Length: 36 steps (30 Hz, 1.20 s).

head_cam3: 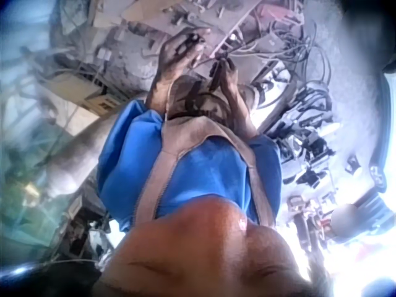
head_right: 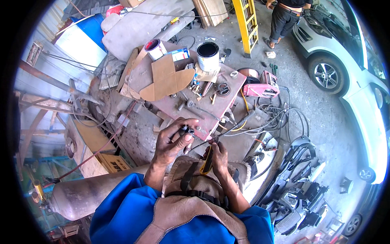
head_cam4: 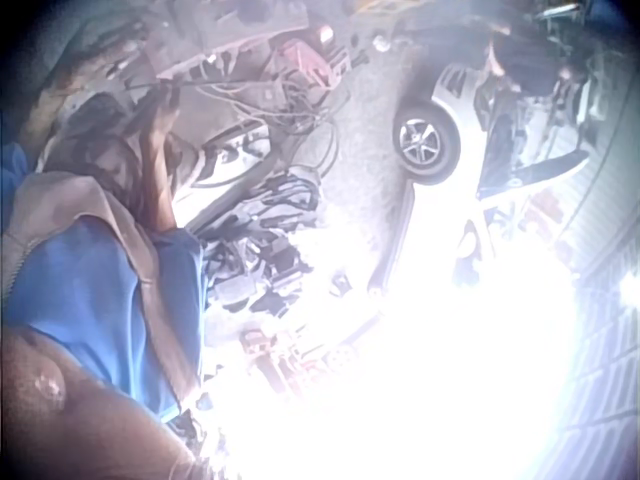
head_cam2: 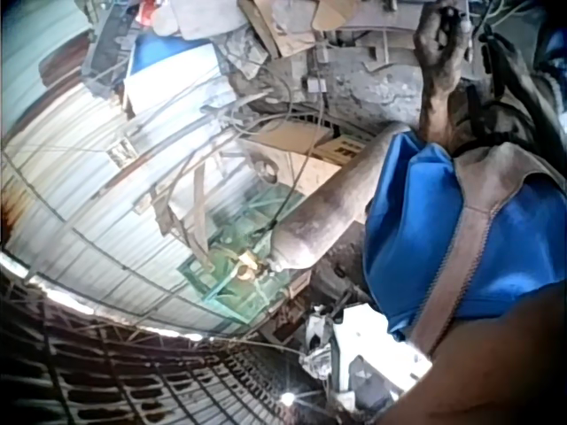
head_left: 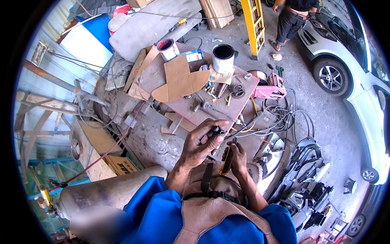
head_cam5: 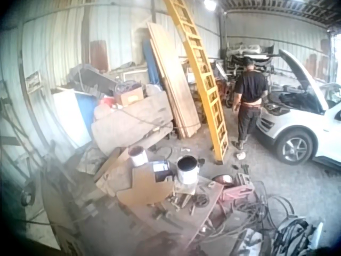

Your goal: The person manipulates a small black plastic component and its wire connector by hand and then attaches them to the front fender of a car.

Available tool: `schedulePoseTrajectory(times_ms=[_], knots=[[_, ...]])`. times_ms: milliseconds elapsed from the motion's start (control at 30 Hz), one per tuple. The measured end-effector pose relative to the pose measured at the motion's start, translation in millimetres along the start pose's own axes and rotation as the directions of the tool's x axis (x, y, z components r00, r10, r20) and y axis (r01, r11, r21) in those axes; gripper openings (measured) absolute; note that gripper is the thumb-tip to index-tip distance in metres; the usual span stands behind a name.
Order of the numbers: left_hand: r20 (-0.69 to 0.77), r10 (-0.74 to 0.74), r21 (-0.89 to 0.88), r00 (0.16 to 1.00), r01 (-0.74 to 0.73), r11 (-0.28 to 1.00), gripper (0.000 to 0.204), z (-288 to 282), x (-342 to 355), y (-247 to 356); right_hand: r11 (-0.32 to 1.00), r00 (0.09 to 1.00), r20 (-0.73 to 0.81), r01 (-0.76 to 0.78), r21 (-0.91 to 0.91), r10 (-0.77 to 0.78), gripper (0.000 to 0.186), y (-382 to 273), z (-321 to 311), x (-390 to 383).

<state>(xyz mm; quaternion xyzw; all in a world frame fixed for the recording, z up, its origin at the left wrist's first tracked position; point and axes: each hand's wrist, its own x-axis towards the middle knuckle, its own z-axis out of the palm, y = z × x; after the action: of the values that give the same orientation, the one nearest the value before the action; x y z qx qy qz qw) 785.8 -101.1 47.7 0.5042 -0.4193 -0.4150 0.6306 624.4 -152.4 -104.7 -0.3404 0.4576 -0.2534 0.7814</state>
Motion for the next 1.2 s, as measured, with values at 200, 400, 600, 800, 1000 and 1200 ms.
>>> schedulePoseTrajectory(times_ms=[200,400,600,800,1000,1200], knots=[[0.000,-0.144,-0.156,0.990,0.143,0.977,0.041,-14,-3,-21,0.998,1.000,-0.015,-0.004,-0.060,0.003,0.027,5,-5,4],[-0.275,-0.379,-0.375,0.884,0.264,0.889,0.031,-67,-55,-95,0.941,0.998,-0.014,0.061,-0.332,-0.069,0.029,0,0,22],[-0.277,-0.497,-0.606,0.822,0.252,0.754,0.024,-60,-73,-118,0.251,0.792,0.231,0.431,-0.867,-0.565,0.043,-7,32,94],[-0.315,-0.495,-0.631,0.809,0.211,0.747,0.022,-41,-82,-117,-0.415,0.643,0.543,0.357,-0.837,-0.540,0.050,4,62,125],[-0.262,-0.529,-0.660,0.807,0.250,0.708,0.022,-41,-69,-136,-0.261,0.620,0.519,0.462,-0.848,-0.589,0.058,1,41,105],[-0.086,-0.517,-0.652,0.852,0.344,0.675,0.023,-23,-6,-153,-0.044,0.570,0.305,0.426,-0.904,-0.763,0.041,-16,-43,61]])
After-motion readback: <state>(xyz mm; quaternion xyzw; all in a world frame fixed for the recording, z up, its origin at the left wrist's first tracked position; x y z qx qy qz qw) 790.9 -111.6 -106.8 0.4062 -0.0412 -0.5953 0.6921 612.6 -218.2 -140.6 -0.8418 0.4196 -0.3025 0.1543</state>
